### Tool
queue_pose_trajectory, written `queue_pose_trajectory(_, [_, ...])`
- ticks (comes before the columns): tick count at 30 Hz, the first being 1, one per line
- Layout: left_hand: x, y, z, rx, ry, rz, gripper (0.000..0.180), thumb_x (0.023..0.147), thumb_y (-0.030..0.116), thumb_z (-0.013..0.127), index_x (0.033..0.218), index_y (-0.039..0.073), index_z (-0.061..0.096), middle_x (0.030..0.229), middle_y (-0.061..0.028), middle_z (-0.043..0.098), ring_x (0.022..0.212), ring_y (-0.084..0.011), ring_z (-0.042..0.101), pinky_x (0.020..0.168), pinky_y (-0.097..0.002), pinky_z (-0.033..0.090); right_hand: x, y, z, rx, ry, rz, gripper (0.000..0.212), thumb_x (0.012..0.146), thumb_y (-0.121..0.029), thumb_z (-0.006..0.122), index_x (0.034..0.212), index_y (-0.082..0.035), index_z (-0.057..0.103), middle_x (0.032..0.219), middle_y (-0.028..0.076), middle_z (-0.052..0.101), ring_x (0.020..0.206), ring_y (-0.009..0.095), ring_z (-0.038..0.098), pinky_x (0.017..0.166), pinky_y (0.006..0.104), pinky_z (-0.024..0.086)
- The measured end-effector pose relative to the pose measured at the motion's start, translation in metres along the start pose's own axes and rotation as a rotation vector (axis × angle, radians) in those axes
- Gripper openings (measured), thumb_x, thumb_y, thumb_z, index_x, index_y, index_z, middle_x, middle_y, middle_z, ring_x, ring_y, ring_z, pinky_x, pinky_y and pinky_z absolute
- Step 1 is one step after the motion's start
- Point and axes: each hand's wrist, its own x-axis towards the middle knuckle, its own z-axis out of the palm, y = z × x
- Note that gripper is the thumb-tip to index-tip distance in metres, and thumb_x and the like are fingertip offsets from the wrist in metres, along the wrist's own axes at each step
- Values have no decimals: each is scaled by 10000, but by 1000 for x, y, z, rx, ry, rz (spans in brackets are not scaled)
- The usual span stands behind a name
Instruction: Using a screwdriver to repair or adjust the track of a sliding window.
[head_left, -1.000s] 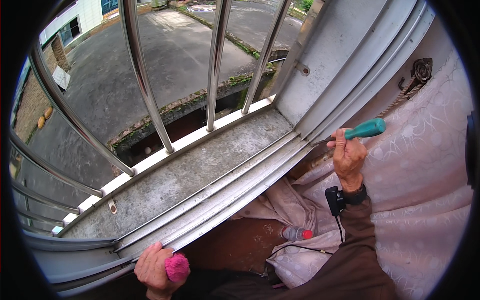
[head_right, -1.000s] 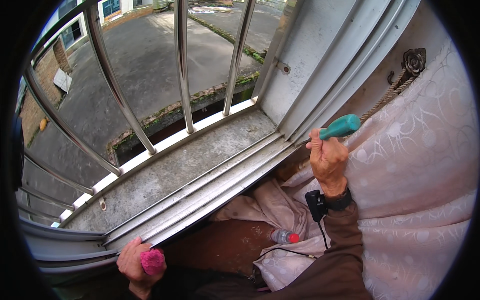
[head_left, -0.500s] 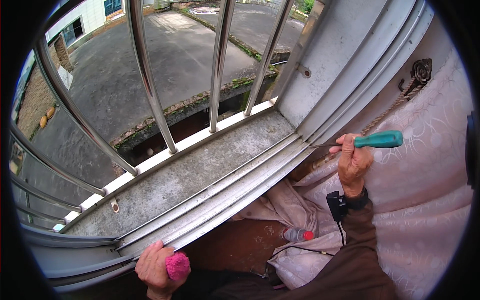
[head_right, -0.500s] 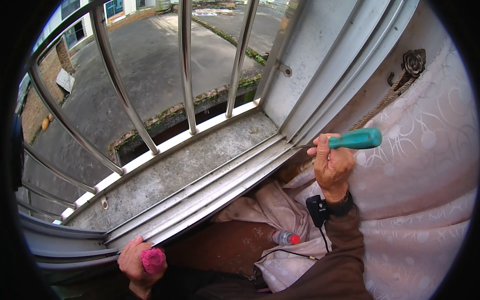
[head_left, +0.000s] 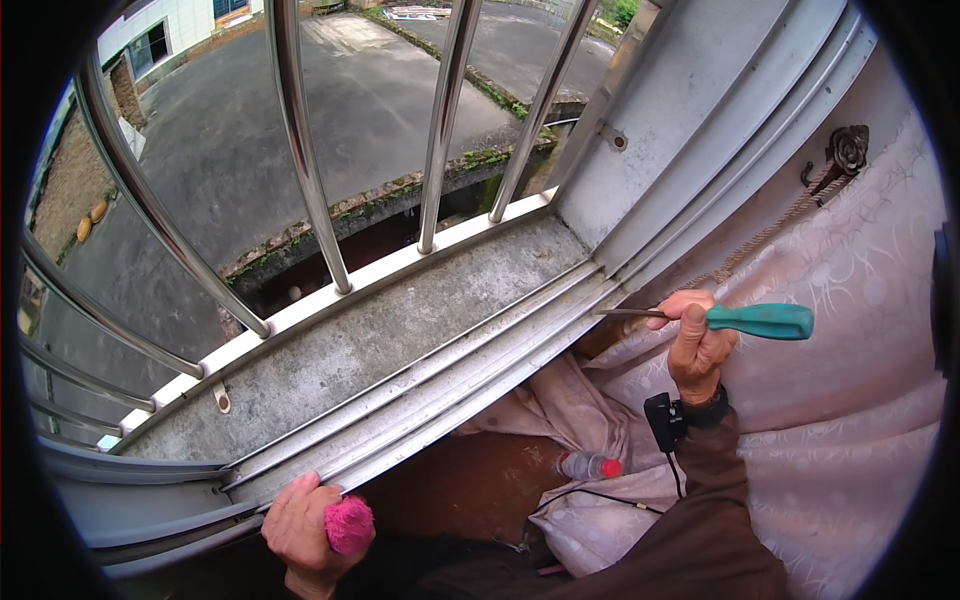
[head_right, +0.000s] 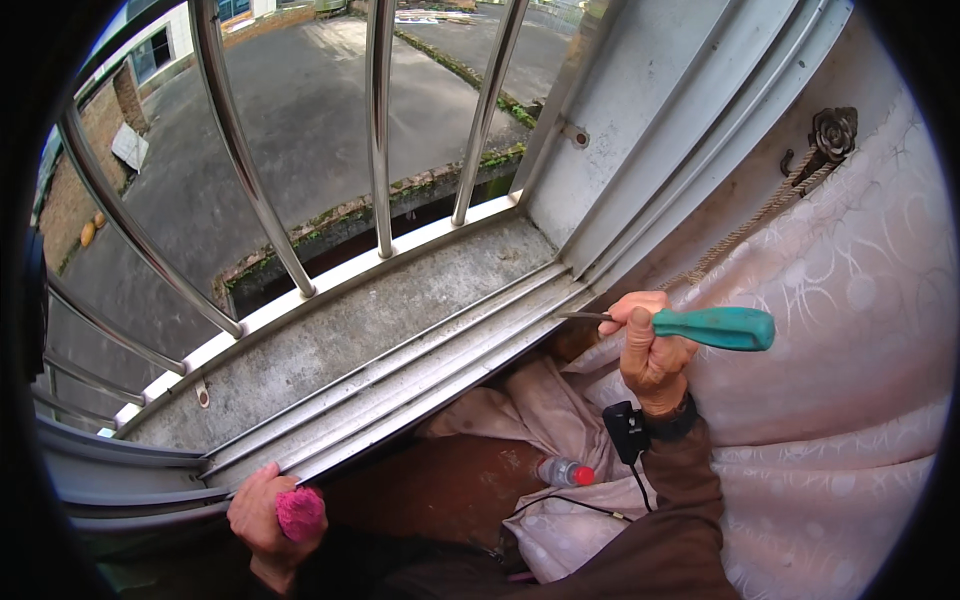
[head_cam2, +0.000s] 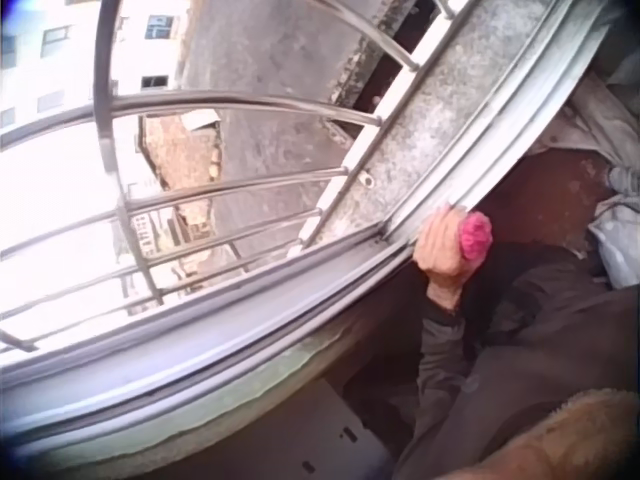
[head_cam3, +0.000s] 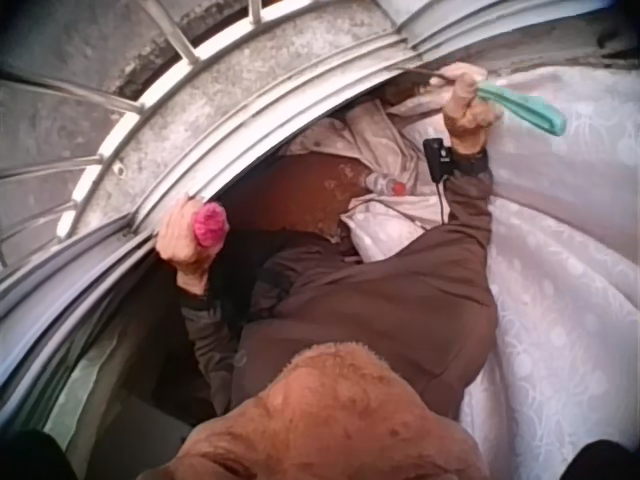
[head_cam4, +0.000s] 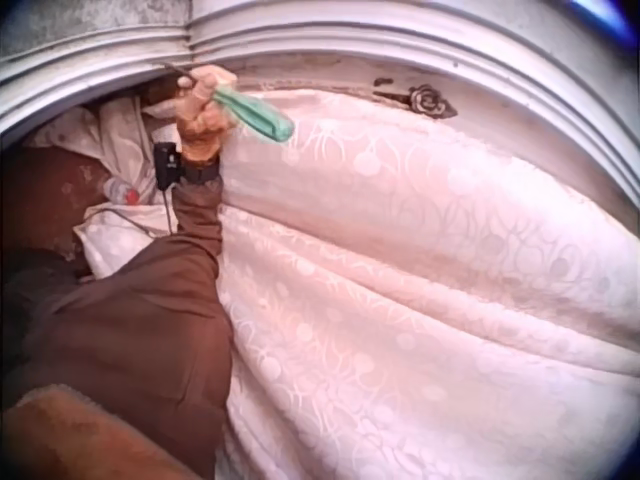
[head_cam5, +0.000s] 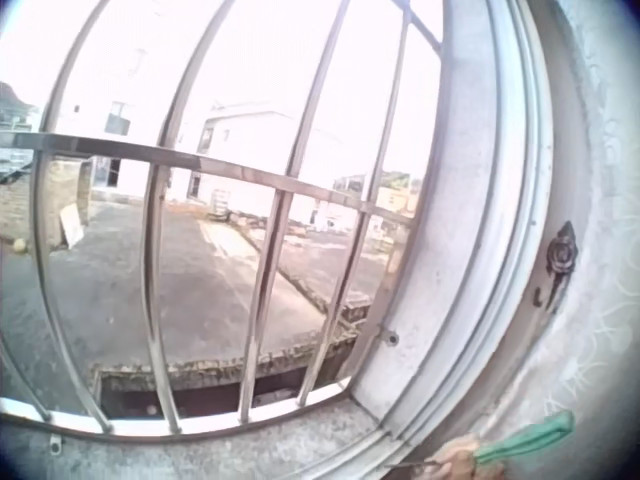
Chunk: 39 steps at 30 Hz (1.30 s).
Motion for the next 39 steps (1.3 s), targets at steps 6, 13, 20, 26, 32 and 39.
queue_pose_trajectory(6, [1,0,-1,-18,-15,5,245,763,264,770,848,47,696,792,-73,713,858,-322,740,849,-451,584,0,8,-9,-117,16,-3,197,1059,-82,492,909,-24,605,803,111,655,653,224,640,564,330,504])
queue_pose_trajectory(13, [1,0,0,-17,-1,7,267,771,289,772,852,45,700,795,-76,713,862,-323,741,848,-451,584,-5,20,1,-164,-39,-114,116,1013,-59,572,902,-34,598,800,104,654,652,249,650,553,342,508])
queue_pose_trajectory(20, [0,0,-1,-1,-14,1,264,775,289,770,849,46,698,797,-73,712,866,-323,741,850,-451,583,-1,-15,12,94,42,-38,229,1066,-112,492,893,-22,611,787,75,663,648,211,674,602,312,527])
queue_pose_trajectory(26, [4,2,-2,-37,-10,11,202,725,175,767,839,36,674,778,-114,692,829,-367,725,842,-465,584,0,5,1,-134,144,101,233,1067,-113,504,889,-1,605,784,82,658,560,158,650,564,306,505])
queue_pose_trajectory(32, [4,1,-1,-46,-9,16,190,728,172,763,825,39,669,772,-110,691,824,-359,726,841,-462,585,2,33,1,-324,39,56,180,1034,-95,571,882,-18,628,801,85,656,578,148,655,505,278,479])
queue_pose_trajectory(39, [0,-3,-2,-11,-47,34,276,832,279,753,916,33,660,820,-75,721,862,-320,743,844,-442,586,8,-15,15,77,67,124,262,1074,-111,486,875,35,578,789,115,630,555,166,650,520,285,490])
